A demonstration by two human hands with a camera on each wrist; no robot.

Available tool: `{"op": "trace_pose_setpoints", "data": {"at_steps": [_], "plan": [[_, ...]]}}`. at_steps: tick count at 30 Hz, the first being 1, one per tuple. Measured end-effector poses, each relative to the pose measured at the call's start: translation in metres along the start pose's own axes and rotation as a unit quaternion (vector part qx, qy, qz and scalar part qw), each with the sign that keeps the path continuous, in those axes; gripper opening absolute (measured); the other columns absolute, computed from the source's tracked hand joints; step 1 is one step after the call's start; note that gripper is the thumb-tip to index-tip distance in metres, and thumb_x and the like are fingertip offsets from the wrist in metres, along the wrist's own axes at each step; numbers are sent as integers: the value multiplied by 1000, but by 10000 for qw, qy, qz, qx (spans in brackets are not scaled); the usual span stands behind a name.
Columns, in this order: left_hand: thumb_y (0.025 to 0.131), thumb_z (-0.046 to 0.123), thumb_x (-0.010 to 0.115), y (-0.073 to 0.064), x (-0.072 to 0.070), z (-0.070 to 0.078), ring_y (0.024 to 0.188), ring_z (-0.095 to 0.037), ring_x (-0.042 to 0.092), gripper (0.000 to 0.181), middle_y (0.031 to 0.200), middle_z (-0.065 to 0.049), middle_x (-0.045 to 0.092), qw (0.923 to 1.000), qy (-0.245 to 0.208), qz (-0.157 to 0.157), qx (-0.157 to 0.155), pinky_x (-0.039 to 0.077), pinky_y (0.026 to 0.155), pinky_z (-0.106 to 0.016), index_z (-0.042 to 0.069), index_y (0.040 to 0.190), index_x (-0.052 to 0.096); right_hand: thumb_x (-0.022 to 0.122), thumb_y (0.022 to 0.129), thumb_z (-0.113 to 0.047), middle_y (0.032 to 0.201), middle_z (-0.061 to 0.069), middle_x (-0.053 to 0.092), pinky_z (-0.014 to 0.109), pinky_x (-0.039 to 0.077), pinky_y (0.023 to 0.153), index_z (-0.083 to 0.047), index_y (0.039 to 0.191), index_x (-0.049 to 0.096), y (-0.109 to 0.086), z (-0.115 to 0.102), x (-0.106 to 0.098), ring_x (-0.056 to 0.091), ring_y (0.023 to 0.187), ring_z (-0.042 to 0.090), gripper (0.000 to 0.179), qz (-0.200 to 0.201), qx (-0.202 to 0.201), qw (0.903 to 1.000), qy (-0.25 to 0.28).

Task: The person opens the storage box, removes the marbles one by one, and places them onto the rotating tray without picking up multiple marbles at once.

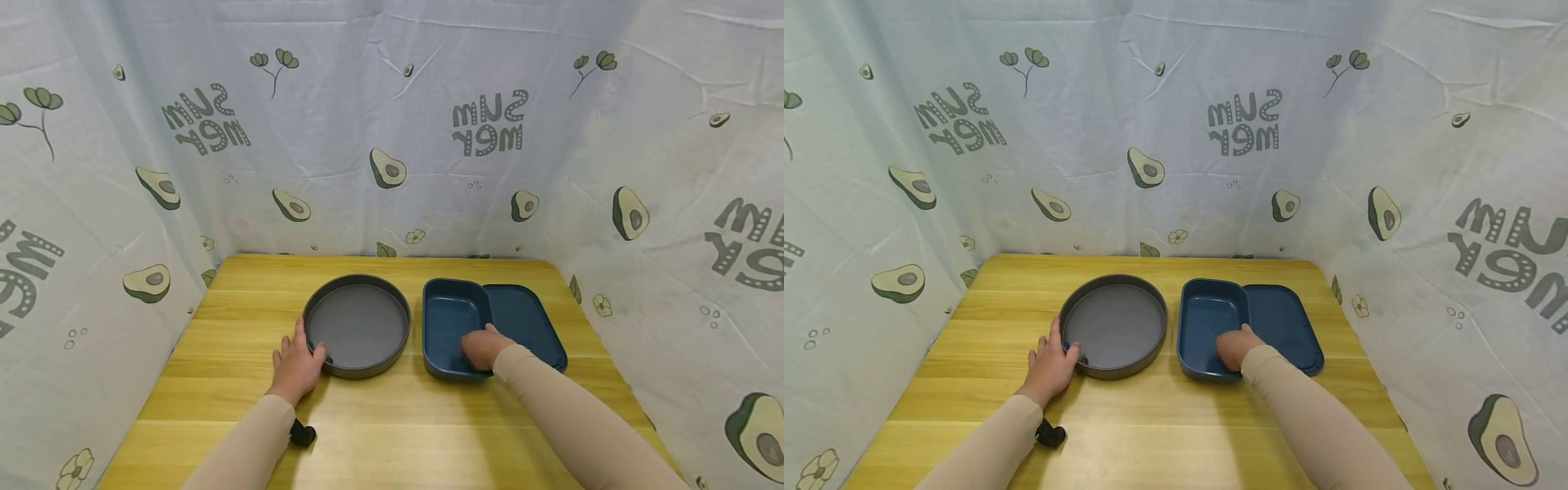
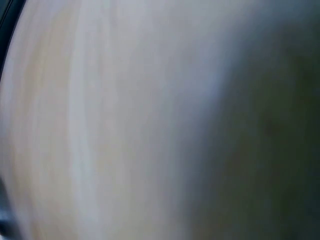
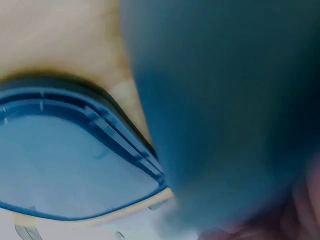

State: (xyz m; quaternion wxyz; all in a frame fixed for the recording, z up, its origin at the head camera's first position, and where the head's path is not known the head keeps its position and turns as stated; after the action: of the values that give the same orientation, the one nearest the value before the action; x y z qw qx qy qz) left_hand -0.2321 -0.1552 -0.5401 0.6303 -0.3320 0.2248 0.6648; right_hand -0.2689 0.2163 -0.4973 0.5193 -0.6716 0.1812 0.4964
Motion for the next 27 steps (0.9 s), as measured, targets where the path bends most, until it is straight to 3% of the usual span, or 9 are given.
{"op": "trace_pose_setpoints", "data": {"at_steps": [4, 8, 14, 16, 20, 27], "plan": [[109, 40, 48, -1, 1, -1, 160, -55, 8, 84, 174, -22, 23, 10000, 1, -1, 3, -2, 125, -74, 14, 171, -2, 58, 104, -1, 99, 15, 77, 60, 49, 111, -3, 94, 74, 1, -1, 4, 73, 102, 33, 19, 177, -1, 9998, 27], [109, 40, 48, -2, 0, -2, 160, -55, 8, 84, 174, -22, 23, 10000, 12, 0, 1, -2, 125, -74, 14, 171, -2, 62, 103, -4, 89, 10, 74, 61, 52, 106, -6, 90, 72, 3, 0, 4, 71, 90, 28, 16, 349, -75, 9994, -5], [109, 42, 46, 0, 3, -4, 160, -54, 7, 84, 174, -22, 23, 10000, 19, -22, -29, -3, 126, -74, 15, 171, -3, 71, 98, -9, 90, 2, 73, 54, 57, 93, -12, 93, 75, 6, 5, -7, 66, 82, 19, 7, 707, -175, 9946, 742], [109, 42, 46, 1, 3, -5, 160, -54, 7, 84, 174, -22, 23, 10000, 17, -22, -34, -3, 126, -73, 15, 171, -3, 73, 98, -12, 92, 1, 74, 48, 59, 86, -11, 98, 77, 5, 5, -16, 67, 82, 17, 4, 1012, -243, 9903, 916], [108, 42, 47, 3, 2, -4, 160, -54, 7, 84, 173, -23, 25, 10000, -21, 18, -12, -3, 125, -74, 15, 171, -2, 72, 100, -17, 99, 3, 78, 44, 61, 87, -8, 107, 79, 4, 2, -36, 71, 88, 19, 14, 1633, -268, 9774, 1315], [108, 45, 46, 7, 2, -7, 161, -52, 5, 86, 174, -21, 23, 10000, -42, -45, -41, -5, 126, -72, 18, 171, -5, 69, 103, -21, 116, 7, 78, 45, 61, 94, -8, 121, 78, 7, -9, -60, 73, 106, 25, 24, 2065, -164, 9513, 2284]]}}
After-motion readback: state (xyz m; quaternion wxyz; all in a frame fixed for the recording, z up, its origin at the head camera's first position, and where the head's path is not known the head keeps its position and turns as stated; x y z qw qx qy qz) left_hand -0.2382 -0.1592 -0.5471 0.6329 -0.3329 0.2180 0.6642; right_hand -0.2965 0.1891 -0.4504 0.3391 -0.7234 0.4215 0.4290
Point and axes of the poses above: each hand's wrist, its own y-axis towards the middle knuckle, its own x-axis out of the palm, z = x × y, the point moved 7 cm from there along y, towards the middle knuckle
